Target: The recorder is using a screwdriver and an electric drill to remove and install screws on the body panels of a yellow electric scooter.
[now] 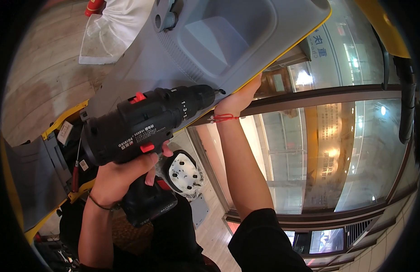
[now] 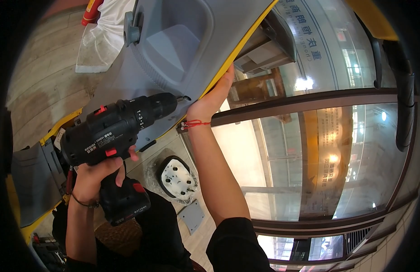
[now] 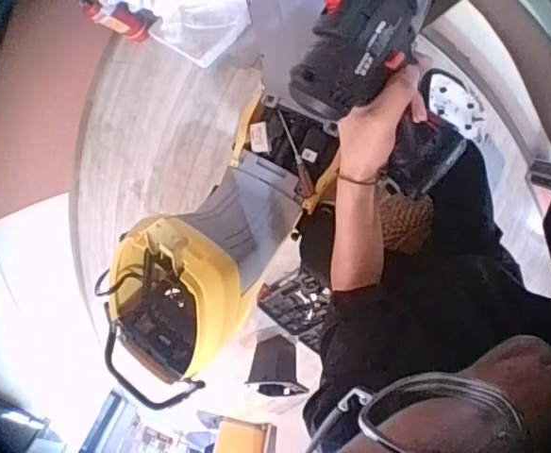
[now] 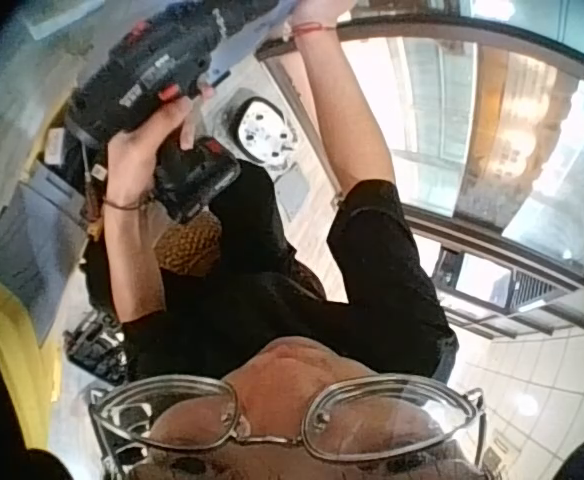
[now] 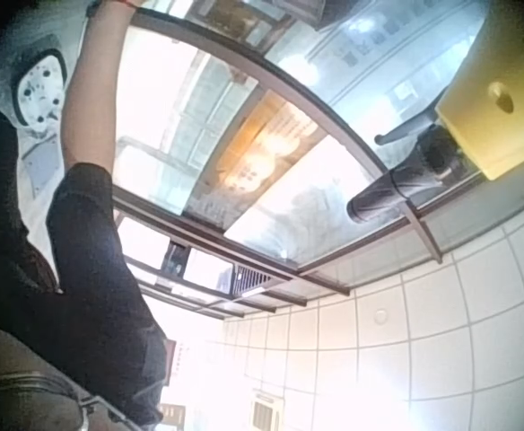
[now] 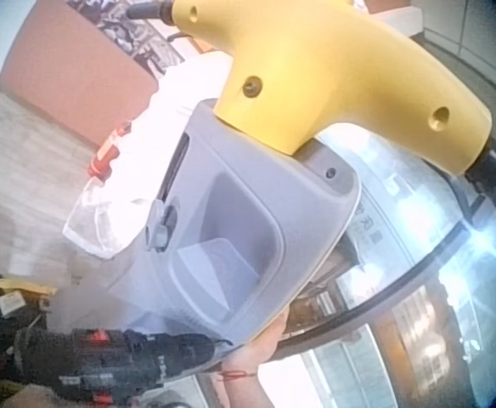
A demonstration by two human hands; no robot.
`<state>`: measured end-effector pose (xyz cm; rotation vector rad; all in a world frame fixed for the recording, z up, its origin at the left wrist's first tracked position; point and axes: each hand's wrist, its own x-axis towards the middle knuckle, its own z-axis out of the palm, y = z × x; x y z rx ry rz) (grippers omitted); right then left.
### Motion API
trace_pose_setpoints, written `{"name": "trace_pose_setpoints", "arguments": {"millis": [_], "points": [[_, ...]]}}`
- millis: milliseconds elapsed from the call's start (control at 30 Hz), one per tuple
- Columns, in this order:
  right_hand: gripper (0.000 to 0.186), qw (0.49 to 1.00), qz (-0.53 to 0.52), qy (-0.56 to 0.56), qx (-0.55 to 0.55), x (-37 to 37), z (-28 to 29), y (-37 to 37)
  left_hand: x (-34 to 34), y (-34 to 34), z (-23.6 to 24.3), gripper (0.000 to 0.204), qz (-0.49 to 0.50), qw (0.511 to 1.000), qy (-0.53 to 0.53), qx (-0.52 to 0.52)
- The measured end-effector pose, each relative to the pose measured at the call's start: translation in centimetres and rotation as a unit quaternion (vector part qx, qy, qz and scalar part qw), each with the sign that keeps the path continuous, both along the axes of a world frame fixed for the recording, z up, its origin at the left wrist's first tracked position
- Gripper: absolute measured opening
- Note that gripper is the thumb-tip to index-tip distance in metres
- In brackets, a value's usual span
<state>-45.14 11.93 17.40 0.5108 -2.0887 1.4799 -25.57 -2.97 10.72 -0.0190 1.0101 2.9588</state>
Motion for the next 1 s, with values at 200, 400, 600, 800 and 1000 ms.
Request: {"name": "trace_pose_setpoints", "arguments": {"millis": [200, 400, 600, 800, 1000], "points": [[0.049, 1.000, 0.002, -0.004, -0.003, -0.1, 0.0, 0.0, 0.1, 0.2, 0.3, 0.045, 0.003, 0.999, -0.027, 0.047], [0.050, 0.999, 0.024, -0.013, -0.031, -0.5, -0.2, 0.3, 0.1, -0.1, 0.4, 0.037, -0.017, 0.997, -0.014, 0.078], [0.050, 0.999, -0.018, 0.008, 0.025, -0.2, -0.1, 0.2, 0.4, 0.3, 0.9, 0.045, -0.011, 0.996, -0.042, 0.079], [0.050, 0.999, 0.003, -0.025, -0.041, -0.3, 0.0, 0.1, 0.6, 0.5, 1.0, 0.045, -0.005, 0.996, -0.041, 0.084], [0.050, 1.000, -0.018, -0.006, 0.005, -0.3, -0.1, 0.2, 0.6, 0.6, 1.0, 0.045, -0.009, 0.995, -0.043, 0.086]]}}
